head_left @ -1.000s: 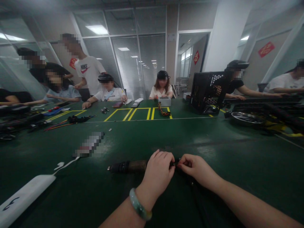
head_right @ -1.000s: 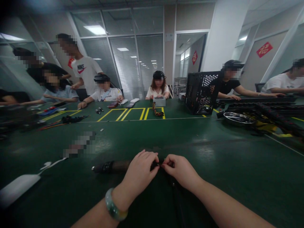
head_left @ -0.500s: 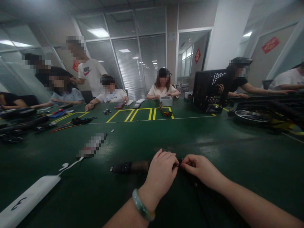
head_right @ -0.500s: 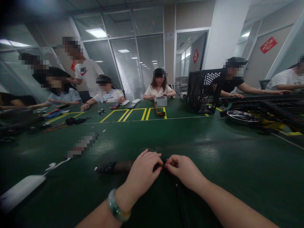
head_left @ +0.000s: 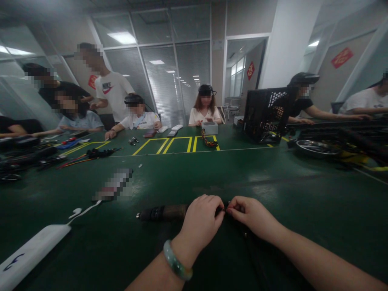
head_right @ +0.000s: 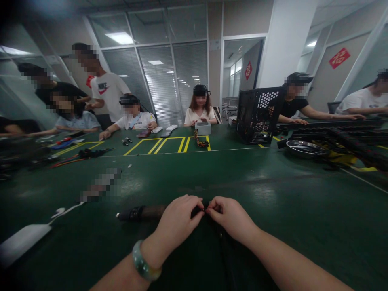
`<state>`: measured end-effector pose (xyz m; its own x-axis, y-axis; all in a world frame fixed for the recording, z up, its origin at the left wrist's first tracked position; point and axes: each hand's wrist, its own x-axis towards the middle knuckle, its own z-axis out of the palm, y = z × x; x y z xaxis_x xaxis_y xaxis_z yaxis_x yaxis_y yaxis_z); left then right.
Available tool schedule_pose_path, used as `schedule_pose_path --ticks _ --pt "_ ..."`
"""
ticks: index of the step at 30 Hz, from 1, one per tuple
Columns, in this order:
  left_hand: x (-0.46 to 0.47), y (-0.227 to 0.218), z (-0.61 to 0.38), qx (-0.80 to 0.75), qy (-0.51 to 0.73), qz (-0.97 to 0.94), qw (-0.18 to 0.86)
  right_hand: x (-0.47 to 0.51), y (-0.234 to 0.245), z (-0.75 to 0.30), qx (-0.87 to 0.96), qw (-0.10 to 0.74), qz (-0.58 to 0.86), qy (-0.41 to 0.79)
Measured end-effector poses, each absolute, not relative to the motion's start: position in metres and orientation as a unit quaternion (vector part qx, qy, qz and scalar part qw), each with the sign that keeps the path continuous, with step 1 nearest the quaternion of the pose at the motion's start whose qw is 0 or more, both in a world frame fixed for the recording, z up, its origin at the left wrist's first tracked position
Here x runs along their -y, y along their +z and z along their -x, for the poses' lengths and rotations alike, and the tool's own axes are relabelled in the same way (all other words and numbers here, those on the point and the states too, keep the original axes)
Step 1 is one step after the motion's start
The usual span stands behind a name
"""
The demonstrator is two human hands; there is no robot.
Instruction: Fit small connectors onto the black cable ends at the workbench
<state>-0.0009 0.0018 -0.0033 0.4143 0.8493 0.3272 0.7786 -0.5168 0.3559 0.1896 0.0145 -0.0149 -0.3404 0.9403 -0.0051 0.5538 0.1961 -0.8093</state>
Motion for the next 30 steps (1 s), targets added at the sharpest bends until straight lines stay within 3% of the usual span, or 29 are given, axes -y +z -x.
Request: schedule_pose_path --ticks 30 --pt "-0.0007 -0.0016 0.0027 -0.441 0.266 -0.855 0.065 -0.0143 -0.0133 -0.1899 0.738 0.243 0.523 0.349"
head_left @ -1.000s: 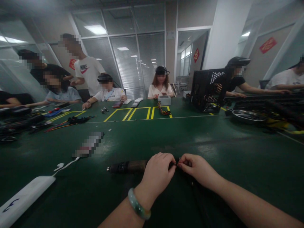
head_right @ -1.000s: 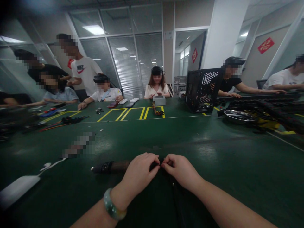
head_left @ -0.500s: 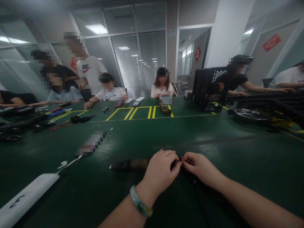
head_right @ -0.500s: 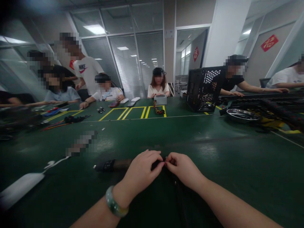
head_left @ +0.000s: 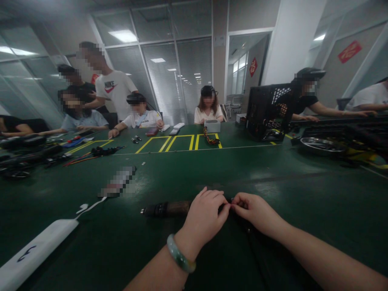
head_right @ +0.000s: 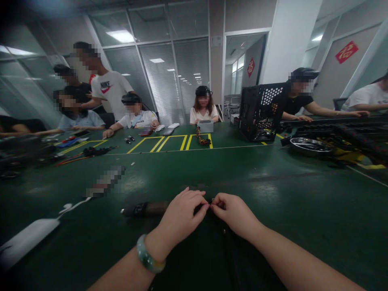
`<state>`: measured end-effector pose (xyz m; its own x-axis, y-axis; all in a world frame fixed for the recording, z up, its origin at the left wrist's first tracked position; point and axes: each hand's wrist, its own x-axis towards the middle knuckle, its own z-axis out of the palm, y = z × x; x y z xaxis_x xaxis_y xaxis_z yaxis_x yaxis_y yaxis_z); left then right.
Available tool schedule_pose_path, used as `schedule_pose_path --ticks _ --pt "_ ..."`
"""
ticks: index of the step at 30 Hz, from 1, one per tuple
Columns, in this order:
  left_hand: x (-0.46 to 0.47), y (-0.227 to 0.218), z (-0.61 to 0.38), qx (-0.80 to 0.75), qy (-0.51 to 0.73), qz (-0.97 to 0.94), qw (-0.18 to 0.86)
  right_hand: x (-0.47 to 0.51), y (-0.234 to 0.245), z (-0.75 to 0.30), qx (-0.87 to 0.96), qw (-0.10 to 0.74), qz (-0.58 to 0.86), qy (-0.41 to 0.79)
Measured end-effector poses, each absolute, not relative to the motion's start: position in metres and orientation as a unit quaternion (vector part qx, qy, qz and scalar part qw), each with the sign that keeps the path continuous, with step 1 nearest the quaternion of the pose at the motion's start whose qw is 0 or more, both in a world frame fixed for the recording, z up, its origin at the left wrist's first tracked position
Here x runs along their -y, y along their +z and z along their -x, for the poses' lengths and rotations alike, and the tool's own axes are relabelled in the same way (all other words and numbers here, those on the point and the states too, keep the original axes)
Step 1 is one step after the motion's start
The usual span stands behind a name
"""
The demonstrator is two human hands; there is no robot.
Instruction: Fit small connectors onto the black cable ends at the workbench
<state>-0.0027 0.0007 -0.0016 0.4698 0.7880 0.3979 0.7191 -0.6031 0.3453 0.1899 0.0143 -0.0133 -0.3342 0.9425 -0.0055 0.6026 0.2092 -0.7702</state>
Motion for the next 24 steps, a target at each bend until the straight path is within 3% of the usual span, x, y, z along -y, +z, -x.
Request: schedule_pose_path --ticks 24 --pt "-0.0027 -0.0011 0.0044 -0.445 0.259 -0.852 0.096 -0.0144 -0.0156 -0.1914 0.733 0.251 0.516 0.366"
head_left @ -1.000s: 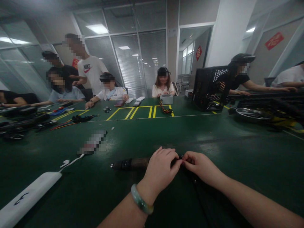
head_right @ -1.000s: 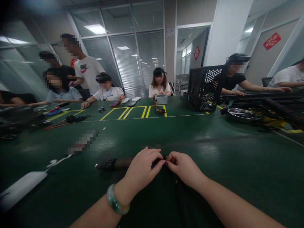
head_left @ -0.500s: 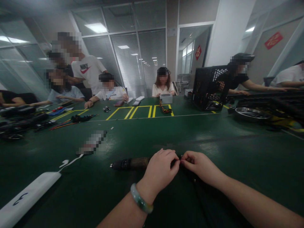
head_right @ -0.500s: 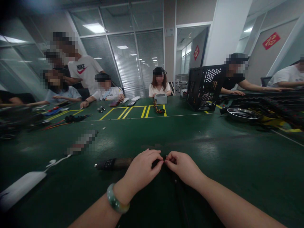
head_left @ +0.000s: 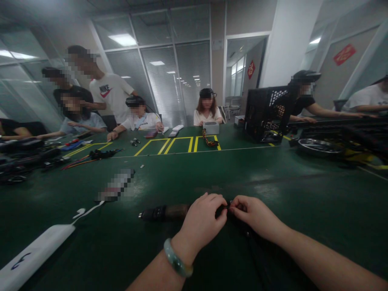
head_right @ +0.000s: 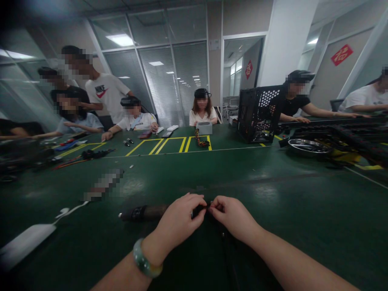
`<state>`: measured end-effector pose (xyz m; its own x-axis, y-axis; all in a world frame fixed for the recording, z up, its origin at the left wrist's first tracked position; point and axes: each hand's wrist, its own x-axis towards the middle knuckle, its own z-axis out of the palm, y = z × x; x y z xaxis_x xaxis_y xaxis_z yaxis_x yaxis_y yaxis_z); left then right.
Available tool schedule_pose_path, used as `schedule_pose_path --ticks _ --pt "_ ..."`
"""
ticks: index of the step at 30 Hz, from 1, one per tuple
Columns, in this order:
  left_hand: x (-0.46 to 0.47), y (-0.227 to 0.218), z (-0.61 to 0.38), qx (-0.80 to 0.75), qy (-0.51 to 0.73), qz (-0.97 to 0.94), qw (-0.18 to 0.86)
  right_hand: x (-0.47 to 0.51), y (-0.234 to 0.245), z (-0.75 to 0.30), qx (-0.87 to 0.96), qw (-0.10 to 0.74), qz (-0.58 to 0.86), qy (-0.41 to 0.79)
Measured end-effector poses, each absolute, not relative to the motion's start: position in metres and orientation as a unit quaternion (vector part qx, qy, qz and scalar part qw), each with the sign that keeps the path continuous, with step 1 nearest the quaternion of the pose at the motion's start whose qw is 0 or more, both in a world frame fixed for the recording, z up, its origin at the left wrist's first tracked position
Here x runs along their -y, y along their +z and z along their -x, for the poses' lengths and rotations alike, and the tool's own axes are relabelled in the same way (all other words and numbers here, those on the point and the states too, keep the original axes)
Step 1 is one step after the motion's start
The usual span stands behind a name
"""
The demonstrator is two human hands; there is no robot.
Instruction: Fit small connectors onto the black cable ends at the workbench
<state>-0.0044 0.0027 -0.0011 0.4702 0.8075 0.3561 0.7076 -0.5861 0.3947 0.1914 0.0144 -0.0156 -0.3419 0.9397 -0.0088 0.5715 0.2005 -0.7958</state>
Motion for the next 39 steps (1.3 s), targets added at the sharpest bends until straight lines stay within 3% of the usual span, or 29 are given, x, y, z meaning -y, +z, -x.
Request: schedule_pose_path --ticks 39 --pt "-0.0023 0.0001 0.0031 -0.452 0.224 -0.86 0.077 -0.012 -0.0082 -0.1899 0.731 0.236 0.532 0.356"
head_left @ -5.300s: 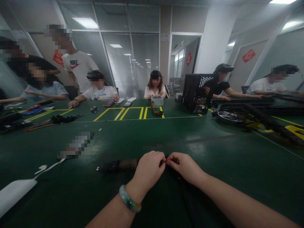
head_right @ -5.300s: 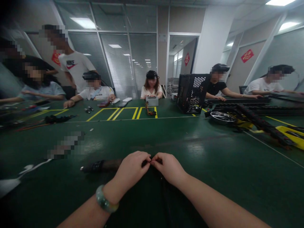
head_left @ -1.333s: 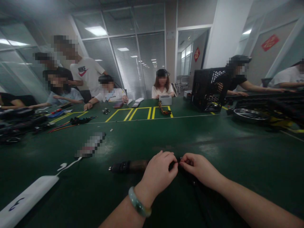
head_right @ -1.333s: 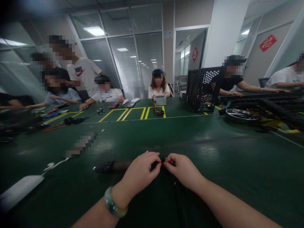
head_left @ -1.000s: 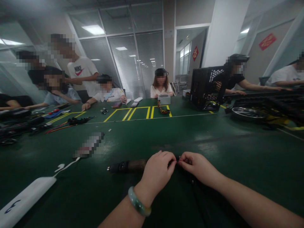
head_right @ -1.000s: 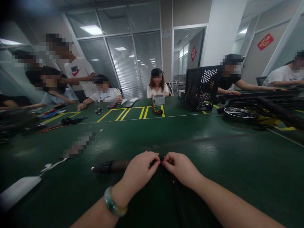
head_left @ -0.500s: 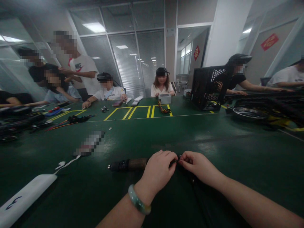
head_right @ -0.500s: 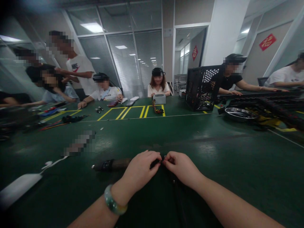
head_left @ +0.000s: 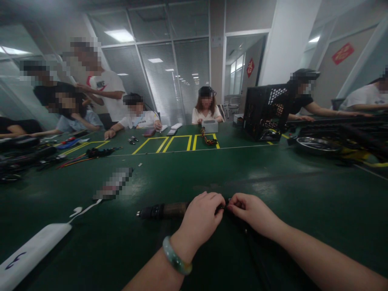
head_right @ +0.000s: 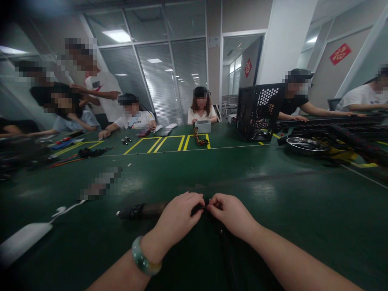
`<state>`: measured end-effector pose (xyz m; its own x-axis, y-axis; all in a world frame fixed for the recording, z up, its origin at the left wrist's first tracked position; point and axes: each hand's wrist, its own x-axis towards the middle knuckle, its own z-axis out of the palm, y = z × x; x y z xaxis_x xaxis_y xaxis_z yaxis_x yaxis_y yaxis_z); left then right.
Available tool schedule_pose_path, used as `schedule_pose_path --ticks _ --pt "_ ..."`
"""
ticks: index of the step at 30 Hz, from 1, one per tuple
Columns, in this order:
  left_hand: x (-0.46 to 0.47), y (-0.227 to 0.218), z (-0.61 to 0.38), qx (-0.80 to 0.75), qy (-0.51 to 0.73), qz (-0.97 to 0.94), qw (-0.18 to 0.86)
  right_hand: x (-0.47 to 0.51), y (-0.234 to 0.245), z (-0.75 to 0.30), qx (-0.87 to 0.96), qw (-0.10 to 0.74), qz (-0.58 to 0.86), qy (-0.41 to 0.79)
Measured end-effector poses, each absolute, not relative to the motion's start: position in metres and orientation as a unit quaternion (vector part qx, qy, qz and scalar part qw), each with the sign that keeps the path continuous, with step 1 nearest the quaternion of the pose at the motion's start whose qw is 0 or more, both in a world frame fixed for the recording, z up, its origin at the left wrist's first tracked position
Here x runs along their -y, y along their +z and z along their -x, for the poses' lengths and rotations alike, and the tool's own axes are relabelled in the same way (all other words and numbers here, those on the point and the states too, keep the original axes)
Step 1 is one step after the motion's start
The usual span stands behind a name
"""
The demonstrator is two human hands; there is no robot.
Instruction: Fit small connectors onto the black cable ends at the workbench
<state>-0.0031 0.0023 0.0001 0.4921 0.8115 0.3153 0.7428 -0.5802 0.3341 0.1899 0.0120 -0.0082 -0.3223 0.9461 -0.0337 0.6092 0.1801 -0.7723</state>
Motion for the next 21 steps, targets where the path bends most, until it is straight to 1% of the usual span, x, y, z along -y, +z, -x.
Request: schedule_pose_path --ticks 13,21 --pt "-0.0045 -0.0037 0.0045 -0.439 0.23 -0.866 0.068 -0.0121 -0.0082 -0.1891 0.739 0.241 0.527 0.344" --pt "-0.0055 -0.0072 0.0051 -0.448 0.245 -0.857 0.071 -0.0132 -0.012 -0.1909 0.734 0.241 0.526 0.356"
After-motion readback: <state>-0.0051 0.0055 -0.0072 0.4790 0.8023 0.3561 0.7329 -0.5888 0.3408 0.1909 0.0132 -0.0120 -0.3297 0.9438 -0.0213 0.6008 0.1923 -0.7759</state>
